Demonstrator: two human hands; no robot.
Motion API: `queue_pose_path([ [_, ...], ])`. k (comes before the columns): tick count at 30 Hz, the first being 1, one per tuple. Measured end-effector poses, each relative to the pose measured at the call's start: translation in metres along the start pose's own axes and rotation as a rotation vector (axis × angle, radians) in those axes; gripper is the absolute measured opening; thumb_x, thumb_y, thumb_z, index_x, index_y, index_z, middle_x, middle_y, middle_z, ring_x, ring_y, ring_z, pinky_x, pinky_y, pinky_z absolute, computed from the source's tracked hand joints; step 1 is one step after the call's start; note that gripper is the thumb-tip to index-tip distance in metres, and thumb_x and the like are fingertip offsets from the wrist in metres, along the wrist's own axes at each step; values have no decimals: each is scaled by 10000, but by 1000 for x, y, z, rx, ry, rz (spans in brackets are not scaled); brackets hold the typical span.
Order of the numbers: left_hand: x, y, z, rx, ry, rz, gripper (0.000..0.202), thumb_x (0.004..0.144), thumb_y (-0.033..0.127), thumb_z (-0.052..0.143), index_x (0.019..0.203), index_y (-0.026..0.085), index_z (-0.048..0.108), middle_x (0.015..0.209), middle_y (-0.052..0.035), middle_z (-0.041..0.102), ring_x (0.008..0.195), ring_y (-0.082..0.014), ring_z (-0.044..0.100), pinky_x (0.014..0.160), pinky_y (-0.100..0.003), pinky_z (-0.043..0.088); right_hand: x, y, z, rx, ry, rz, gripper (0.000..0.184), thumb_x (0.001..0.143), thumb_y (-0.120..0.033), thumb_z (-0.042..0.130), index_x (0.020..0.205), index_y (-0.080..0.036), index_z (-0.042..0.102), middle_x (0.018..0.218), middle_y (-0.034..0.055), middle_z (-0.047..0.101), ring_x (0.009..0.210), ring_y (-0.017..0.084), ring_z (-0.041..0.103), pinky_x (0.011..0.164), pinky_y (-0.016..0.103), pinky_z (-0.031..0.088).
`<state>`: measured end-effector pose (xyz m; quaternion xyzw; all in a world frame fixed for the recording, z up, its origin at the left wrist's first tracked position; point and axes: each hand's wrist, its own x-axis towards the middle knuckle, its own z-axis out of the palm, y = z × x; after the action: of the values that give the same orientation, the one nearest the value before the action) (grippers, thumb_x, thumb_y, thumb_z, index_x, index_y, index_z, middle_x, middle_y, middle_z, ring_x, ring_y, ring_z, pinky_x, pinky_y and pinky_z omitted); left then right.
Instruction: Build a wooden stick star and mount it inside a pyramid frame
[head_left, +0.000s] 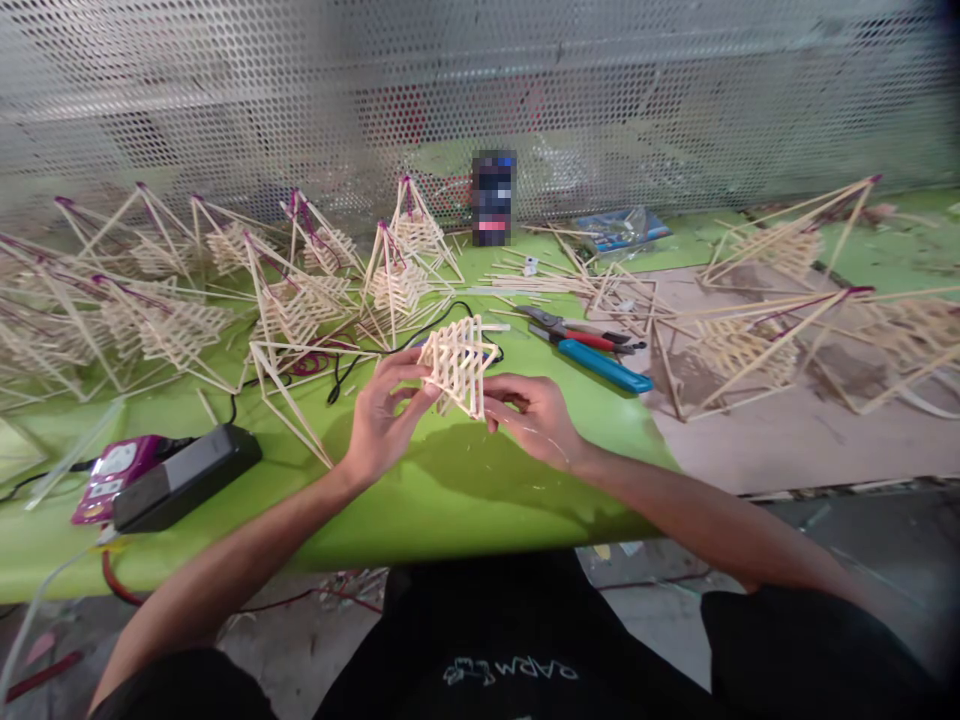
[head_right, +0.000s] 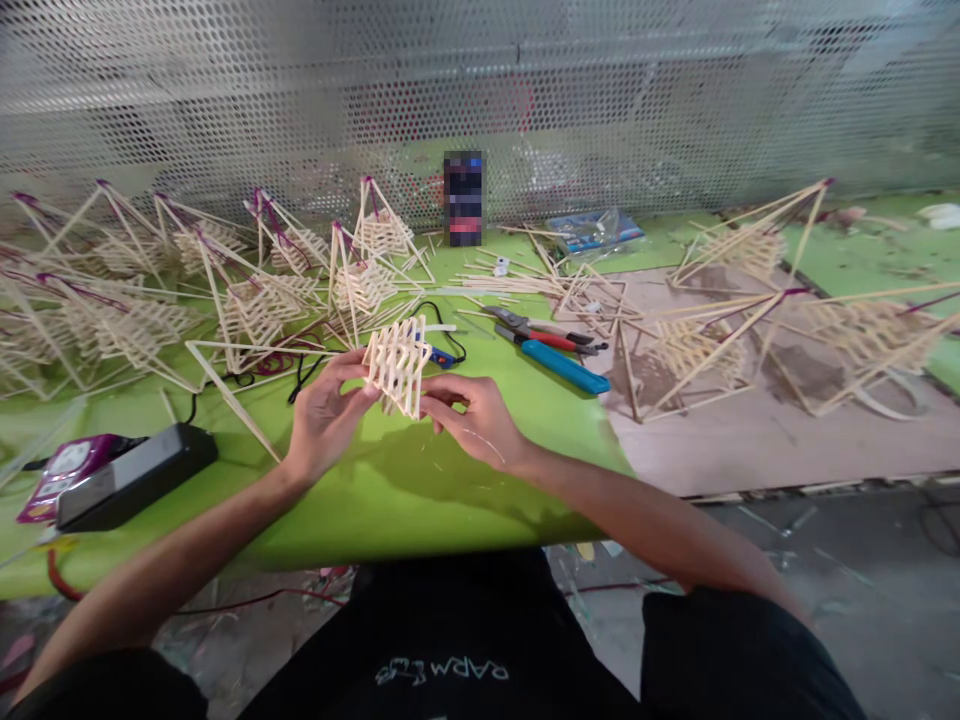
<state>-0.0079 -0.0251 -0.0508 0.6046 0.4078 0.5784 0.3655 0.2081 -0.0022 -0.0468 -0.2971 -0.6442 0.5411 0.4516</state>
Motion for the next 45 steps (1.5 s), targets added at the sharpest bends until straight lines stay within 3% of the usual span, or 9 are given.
queue_pose_path([
  [6, 0, 1, 0, 43, -18, -23, 170, 885, 248, 747, 1054, 263, 738, 1293, -69, 621, 1212, -214, 622, 860, -357, 644, 0, 3, -1, 142, 75, -17, 326, 822, -318, 827, 924, -239, 527, 751, -30, 728, 552, 109, 643, 527, 252, 552],
  [12, 2, 0, -1, 120, -12, -22, 151, 889, 269, 746, 1037, 244, 735, 1290, -82, 619, 1210, -206, 618, 790, -272, 615, 1, 0, -6, -23, -3, -175, 210, 904, -250, 731, 1002, -239, 546, 906, 0, 709, 757, 133, 716, 701, 298, 596],
  [15, 3, -2, -2, 175, -8, -1, 151, 889, 274, 746, 1035, 237, 737, 1280, -89, 623, 1199, -211, 624, 779, -272, 612, 1, -3, -7, -88, -8, -182, 155, 944, -246, 670, 1052, -239, 559, 968, 28, 709, 843, 146, 721, 751, 308, 602],
  [24, 5, 2, -5, 419, -31, 159, 153, 903, 251, 723, 1052, 219, 739, 1278, -105, 636, 1158, -230, 636, 763, -327, 620, 3, -10, -5, -182, 41, -137, 161, 899, -287, 734, 1032, -211, 685, 859, 20, 767, 724, 149, 743, 679, 280, 610],
  [28, 5, 4, -6, 463, -43, 195, 155, 906, 250, 721, 1057, 214, 735, 1287, -111, 644, 1144, -238, 645, 707, -312, 597, 3, -8, -9, -299, 42, -207, 70, 924, -280, 698, 947, -216, 711, 859, 19, 776, 686, 134, 734, 620, 254, 597],
  [32, 5, 6, -5, 490, -78, 210, 160, 915, 261, 714, 1064, 210, 739, 1278, -124, 648, 1112, -240, 656, 681, -303, 573, 4, -4, -19, -543, 89, -409, 69, 958, -275, 634, 996, -244, 682, 841, 15, 784, 609, 126, 701, 521, 255, 531],
  [35, 4, 7, -3, 510, -138, 175, 157, 933, 284, 691, 1066, 219, 745, 1258, -127, 664, 1135, -260, 653, 698, -323, 574, 5, -4, -24, -585, 162, -486, 66, 974, -303, 607, 986, -253, 649, 733, -2, 747, 532, 120, 648, 497, 270, 501],
  [40, 2, 5, -2, 509, -207, 129, 176, 948, 319, 669, 1073, 226, 752, 1252, -133, 678, 1150, -280, 655, 705, -337, 580, 17, -12, -34, -255, 422, -411, 165, 1004, -446, 556, 1010, -287, 514, 675, -43, 657, 450, 103, 570, 421, 258, 424],
  [45, 2, 5, -3, 479, -260, 124, 185, 953, 312, 659, 1094, 229, 745, 1266, -138, 676, 1128, -273, 667, 725, -353, 592, 43, -16, -68, -212, 696, -377, 285, 995, -594, 480, 1037, -314, 451, 663, -49, 601, 421, 109, 512, 386, 267, 322],
])
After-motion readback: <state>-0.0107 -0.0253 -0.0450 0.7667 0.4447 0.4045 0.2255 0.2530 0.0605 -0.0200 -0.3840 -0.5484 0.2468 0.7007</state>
